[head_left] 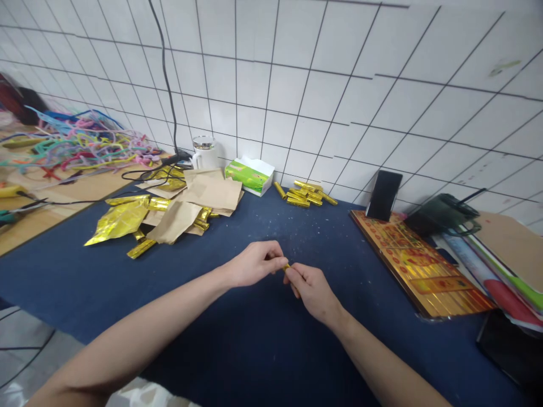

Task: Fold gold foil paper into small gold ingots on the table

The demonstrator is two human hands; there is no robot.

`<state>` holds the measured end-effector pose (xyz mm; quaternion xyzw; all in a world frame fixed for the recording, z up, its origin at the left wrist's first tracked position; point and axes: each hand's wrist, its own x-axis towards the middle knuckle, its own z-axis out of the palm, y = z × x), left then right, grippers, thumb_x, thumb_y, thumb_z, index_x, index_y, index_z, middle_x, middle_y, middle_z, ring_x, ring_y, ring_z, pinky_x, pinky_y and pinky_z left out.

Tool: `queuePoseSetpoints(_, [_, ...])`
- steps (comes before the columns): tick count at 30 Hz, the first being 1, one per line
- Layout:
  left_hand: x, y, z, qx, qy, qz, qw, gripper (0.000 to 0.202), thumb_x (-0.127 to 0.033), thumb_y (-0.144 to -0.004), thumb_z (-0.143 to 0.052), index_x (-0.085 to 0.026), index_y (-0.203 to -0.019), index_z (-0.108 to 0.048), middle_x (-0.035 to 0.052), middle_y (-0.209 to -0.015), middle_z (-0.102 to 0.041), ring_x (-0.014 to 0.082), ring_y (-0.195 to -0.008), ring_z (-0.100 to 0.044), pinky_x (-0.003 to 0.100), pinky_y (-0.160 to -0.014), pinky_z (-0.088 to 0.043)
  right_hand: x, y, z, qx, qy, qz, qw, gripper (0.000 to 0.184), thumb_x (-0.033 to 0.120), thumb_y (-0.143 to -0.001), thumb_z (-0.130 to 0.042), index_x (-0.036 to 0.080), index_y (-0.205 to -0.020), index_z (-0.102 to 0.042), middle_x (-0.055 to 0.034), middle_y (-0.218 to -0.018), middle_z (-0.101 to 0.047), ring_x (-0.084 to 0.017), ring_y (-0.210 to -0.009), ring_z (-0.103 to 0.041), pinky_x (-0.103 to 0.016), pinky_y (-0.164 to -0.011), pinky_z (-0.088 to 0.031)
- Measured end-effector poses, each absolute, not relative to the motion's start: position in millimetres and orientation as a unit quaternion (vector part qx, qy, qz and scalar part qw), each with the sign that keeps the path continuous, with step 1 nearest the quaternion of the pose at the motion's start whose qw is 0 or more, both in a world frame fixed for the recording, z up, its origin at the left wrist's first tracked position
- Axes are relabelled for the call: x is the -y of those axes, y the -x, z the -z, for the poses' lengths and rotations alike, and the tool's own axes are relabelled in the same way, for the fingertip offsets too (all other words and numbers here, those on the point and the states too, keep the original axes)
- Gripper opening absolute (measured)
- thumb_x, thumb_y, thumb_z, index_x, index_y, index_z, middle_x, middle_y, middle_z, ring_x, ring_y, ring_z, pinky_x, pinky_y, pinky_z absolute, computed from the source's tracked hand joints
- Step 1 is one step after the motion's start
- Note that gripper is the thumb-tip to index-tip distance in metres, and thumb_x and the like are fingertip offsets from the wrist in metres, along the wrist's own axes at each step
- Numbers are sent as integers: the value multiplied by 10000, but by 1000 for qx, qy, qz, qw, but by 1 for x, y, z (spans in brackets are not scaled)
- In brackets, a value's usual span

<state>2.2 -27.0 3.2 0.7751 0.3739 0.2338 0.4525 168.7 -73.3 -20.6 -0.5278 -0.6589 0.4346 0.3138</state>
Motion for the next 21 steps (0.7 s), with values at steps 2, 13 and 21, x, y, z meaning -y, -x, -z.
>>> queuePoseSetpoints(2, [27,-2,-5,-379,-788,-223,431,272,-354,-822,-421,-156,-658,-511,-30,-592,-522,90,-549,-463,187,-507,-326,75,-168,20,660,537,-425,310,370,449,-845,-375,172,-638,-507,62,-442,-371,-75,-413,-336,-209,-417,-286])
queuePoseSetpoints(13, [27,-2,-9,-385,-788,-196,438,358,-405,-827,-381,-150,-602,-491,-40,-532,-444,84,-497,-403,188,-464,-293,75,-165,19,665,532,-442,282,292,355,-830,-404,172,-622,-497,66,-435,-375,-74,-408,-333,-207,-414,-268])
queuePoseSetpoints(21, [25,-3,-6,-353,-806,-194,435,376,-371,-843,-372,-141,-586,-522,-29,-538,-465,81,-511,-409,180,-481,-305,75,-164,23,615,505,-526,299,339,478,-828,-410,171,-733,-517,86,-410,-388,-57,-342,-292,-196,-368,-248])
